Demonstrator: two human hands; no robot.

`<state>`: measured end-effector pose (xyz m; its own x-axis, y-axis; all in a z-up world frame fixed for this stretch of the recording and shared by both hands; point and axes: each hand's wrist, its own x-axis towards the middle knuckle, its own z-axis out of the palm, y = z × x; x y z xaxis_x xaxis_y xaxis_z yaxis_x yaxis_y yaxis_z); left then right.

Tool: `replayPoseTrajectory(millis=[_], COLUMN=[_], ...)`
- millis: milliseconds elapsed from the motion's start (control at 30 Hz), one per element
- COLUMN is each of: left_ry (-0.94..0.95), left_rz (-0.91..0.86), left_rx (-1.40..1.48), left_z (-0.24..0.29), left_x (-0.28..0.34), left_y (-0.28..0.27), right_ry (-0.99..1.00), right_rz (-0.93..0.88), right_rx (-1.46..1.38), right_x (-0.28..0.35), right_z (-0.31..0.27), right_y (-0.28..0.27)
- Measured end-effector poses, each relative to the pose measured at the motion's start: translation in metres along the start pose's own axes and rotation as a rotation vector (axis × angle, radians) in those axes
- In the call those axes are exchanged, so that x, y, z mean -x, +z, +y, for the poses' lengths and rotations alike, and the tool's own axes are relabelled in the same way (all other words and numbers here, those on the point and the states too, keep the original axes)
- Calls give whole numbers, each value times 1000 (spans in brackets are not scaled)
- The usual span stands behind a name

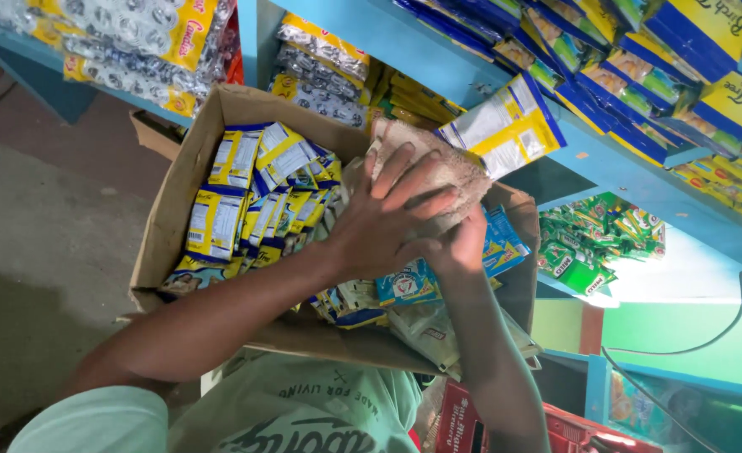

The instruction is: Wiping milk powder sachets with a cloth and organizing them into a box in a grocery store.

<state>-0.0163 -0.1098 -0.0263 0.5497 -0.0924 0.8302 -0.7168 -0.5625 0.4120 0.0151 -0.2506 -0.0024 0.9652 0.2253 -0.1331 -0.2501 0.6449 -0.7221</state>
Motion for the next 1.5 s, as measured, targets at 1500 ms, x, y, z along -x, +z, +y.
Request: replayPoseTrajectory(millis=[1500], left_ry=[-366], left_rz=[258], left_rx=[530], left_z=[-71], left_x=[-56], left_y=[-88], right_ry=[-577], right_rz=[122], right_rx=[1535], right_x=[34], right_z=[-73], right_y=[30])
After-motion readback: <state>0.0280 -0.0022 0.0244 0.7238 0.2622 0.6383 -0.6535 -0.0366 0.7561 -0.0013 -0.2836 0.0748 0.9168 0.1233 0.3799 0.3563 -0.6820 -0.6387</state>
